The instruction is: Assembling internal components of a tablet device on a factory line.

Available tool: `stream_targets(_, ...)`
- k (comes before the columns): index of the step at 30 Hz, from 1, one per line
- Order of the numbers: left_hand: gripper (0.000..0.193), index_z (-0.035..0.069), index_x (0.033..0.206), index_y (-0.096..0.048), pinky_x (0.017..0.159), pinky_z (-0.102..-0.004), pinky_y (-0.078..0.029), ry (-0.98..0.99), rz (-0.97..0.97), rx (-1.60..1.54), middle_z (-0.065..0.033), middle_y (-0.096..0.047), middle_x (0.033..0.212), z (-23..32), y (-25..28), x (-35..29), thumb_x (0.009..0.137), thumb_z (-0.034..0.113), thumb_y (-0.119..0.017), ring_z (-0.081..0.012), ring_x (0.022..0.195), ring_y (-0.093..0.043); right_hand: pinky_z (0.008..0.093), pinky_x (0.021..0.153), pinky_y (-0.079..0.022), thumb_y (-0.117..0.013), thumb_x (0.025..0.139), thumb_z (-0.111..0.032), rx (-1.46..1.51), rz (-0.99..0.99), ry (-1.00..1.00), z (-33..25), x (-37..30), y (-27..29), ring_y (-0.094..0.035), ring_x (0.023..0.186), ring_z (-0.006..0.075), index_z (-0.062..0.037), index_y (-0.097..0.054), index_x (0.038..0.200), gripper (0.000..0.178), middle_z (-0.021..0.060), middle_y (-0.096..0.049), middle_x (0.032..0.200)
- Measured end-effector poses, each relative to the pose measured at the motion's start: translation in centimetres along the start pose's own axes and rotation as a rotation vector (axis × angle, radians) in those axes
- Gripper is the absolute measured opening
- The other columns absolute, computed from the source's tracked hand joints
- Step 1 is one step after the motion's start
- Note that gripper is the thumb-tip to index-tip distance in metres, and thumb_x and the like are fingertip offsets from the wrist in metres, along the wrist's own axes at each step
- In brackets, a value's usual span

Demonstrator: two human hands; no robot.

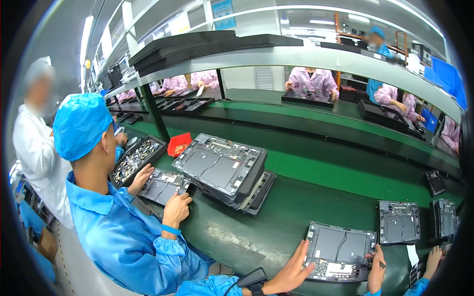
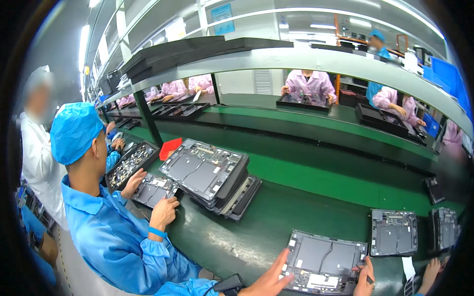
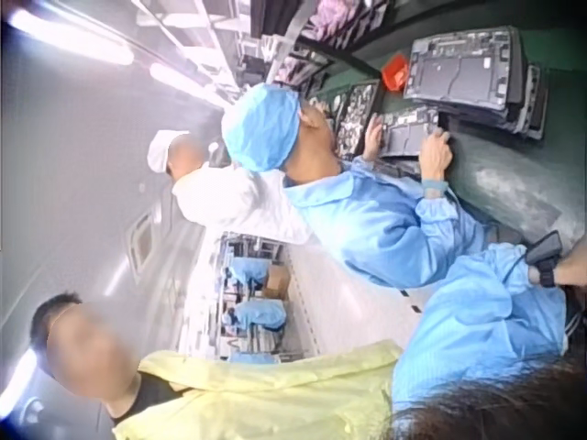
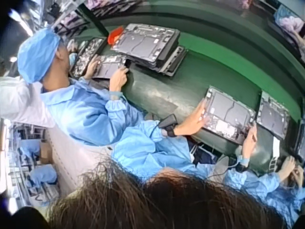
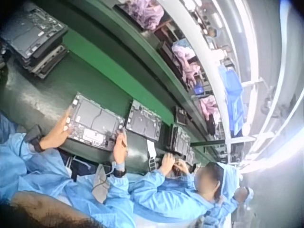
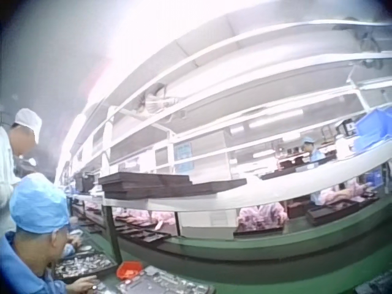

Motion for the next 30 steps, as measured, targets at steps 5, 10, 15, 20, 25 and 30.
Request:
stream_targets(5, 0.063, -0.001, 0.156, -0.014, 0.117, -0.0363, -0.026, 0.118, 0.089, -0.348, -0.0198, -0.029, 0.157, 1.3, 4.0, 3.0, 0.103, 0.011, -0.047, -0.0257, 0.145, -0.029, 0.0301, 0.091, -0.043, -0.040, 0.106, -0.042, 0.360, -0.025, -0.012, -3.1, -2.2, -1.7, -0.056, 0.097, 0.0163, 0.0039, -0.061, 0.102, 0.051, 0.0161, -0.058, 0.128)
stream_targets(10, 0.053, -0.001, 0.147, -0.041, 0.111, -0.0316, -0.036, 0.053, 0.324, -0.480, -0.0144, -0.049, 0.146, 7.4, 15.0, 4.0, 0.095, 0.000, -0.054, -0.0212, 0.136, -0.045, 0.0349, 0.095, -0.048, -0.039, 0.107, -0.040, 0.695, -0.255, 0.103, -10.1, -5.0, -2.0, -0.061, 0.111, 0.0264, 0.0014, -0.062, 0.120, 0.049, 0.0173, -0.051, 0.138)
stream_targets(15, 0.040, -0.006, 0.134, -0.055, 0.104, -0.0330, -0.043, -0.201, 0.536, -0.241, -0.0139, -0.060, 0.133, 10.7, 27.5, 7.9, 0.097, 0.007, -0.052, -0.0216, 0.120, -0.057, 0.0309, 0.083, -0.050, -0.042, 0.105, -0.041, 0.508, -0.158, 0.247, -7.9, -3.7, -3.3, -0.061, 0.095, 0.0193, 0.0033, -0.063, 0.091, 0.051, 0.0152, -0.063, 0.115)
stream_targets(20, 0.043, -0.008, 0.135, -0.053, 0.092, -0.0281, -0.051, -0.223, 0.485, -0.255, -0.0151, -0.065, 0.123, 6.8, 41.5, 12.1, 0.094, 0.005, -0.051, -0.0183, 0.104, -0.065, 0.0337, 0.081, -0.052, -0.054, 0.100, -0.023, 0.187, -0.266, 0.097, -5.1, -2.9, -5.3, -0.064, 0.090, 0.0221, 0.0025, -0.069, 0.085, 0.033, 0.0115, -0.067, 0.092)
stream_targets(25, 0.040, -0.007, 0.129, -0.059, 0.092, -0.0287, -0.049, -0.192, 0.482, -0.005, -0.0127, -0.067, 0.118, -0.6, 51.3, 17.0, 0.092, 0.004, -0.052, -0.0184, 0.104, -0.065, 0.0359, 0.073, -0.051, -0.065, 0.093, -0.018, -0.079, -0.261, 0.249, -5.3, -4.4, -3.8, -0.063, 0.081, 0.0267, -0.0048, -0.072, 0.083, 0.018, 0.0088, -0.064, 0.085)
stream_targets(30, 0.029, -0.004, 0.120, -0.065, 0.095, -0.0329, -0.047, -0.270, 0.592, 0.691, -0.0134, -0.070, 0.113, -2.3, 53.1, 19.1, 0.096, 0.010, -0.054, -0.0230, 0.105, -0.064, 0.0376, 0.067, -0.048, -0.065, 0.091, -0.016, -0.112, -0.037, 0.139, -4.1, -4.7, -0.7, -0.059, 0.074, 0.0283, -0.0020, -0.065, 0.076, 0.020, 0.0091, -0.059, 0.081)
Point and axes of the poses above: each hand's wrist, its own x-axis towards the middle knuckle, its own y-axis out of the back of the hand, z = x × y, the point moved 5 cm from there along x, towards the middle knuckle
